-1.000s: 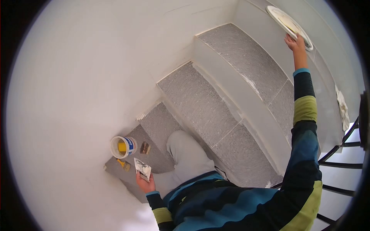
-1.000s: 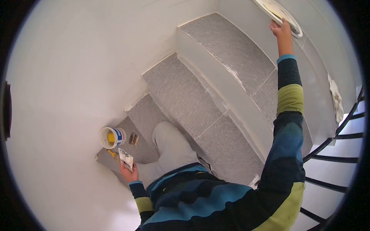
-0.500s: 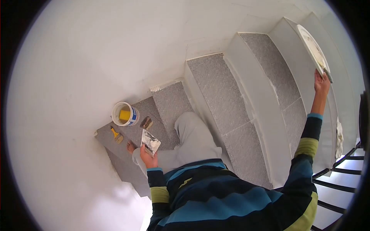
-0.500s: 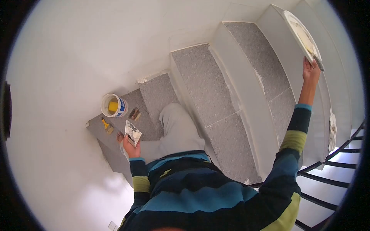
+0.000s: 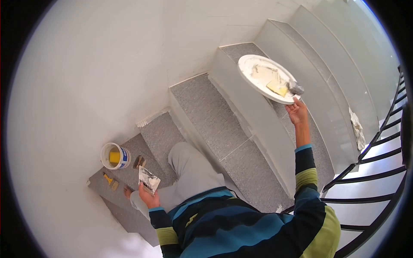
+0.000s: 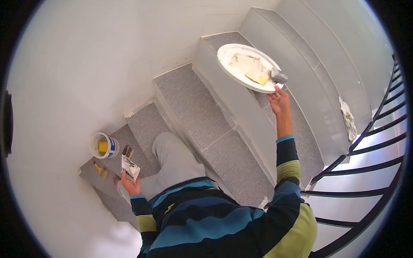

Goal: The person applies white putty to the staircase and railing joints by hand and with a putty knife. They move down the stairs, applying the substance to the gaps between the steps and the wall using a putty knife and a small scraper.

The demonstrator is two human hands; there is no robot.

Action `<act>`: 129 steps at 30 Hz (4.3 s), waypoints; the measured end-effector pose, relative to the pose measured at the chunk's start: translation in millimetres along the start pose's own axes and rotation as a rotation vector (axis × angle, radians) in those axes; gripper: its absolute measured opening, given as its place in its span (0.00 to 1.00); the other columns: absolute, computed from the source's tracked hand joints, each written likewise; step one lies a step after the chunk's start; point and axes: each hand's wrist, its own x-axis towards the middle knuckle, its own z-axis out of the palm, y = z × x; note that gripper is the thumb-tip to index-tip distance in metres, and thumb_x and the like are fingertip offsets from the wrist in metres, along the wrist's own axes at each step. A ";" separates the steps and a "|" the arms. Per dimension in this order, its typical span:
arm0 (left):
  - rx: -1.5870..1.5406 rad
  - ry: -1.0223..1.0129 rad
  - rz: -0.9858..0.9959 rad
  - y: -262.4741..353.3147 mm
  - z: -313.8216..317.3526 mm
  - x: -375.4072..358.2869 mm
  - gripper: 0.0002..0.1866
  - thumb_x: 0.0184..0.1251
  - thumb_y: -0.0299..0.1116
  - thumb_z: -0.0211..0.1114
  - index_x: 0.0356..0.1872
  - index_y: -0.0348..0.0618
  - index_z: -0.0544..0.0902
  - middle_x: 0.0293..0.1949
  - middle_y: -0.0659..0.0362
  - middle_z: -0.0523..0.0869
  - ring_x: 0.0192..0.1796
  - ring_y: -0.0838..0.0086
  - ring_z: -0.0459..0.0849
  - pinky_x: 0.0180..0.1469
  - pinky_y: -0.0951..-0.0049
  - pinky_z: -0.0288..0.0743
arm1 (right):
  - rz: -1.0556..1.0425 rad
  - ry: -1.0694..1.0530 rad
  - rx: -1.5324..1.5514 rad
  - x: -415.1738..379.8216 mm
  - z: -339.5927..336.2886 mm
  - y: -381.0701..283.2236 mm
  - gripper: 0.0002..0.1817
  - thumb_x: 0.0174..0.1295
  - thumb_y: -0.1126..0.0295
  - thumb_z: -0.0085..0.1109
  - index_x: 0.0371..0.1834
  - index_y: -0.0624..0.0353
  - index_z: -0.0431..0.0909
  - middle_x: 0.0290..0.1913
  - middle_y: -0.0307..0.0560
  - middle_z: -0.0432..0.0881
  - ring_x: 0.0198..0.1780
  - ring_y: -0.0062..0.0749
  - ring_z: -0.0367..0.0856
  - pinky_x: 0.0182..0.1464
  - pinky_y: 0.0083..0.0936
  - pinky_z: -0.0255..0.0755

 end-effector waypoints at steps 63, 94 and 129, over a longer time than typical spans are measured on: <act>-0.115 -0.854 -0.659 -237.8 400.2 -32.5 0.17 0.67 0.36 0.47 0.51 0.36 0.72 0.49 0.55 0.79 0.51 0.69 0.78 0.55 0.68 0.70 | -0.925 -0.565 -1.877 117.9 70.5 -6.6 0.05 0.44 0.76 0.51 0.25 0.63 0.75 0.27 0.59 0.79 0.31 0.54 0.78 0.36 0.44 0.72; 0.055 -0.626 -0.379 -101.1 331.1 -94.6 0.13 0.67 0.34 0.46 0.50 0.44 0.71 0.47 0.58 0.78 0.49 0.69 0.79 0.48 0.62 0.75 | -1.054 -0.896 -1.032 -120.3 109.5 27.5 0.21 0.50 0.86 0.56 0.48 0.57 0.77 0.51 0.58 0.76 0.53 0.43 0.77 0.47 0.30 0.75; 0.919 -1.162 1.577 -11.0 202.2 -80.0 0.21 0.48 0.16 0.55 0.48 0.38 0.73 0.48 0.45 0.79 0.49 0.51 0.80 0.50 0.60 0.76 | 0.705 -0.856 0.298 -187.1 108.4 119.0 0.25 0.49 0.80 0.51 0.54 0.69 0.65 0.48 0.54 0.76 0.47 0.37 0.78 0.50 0.29 0.74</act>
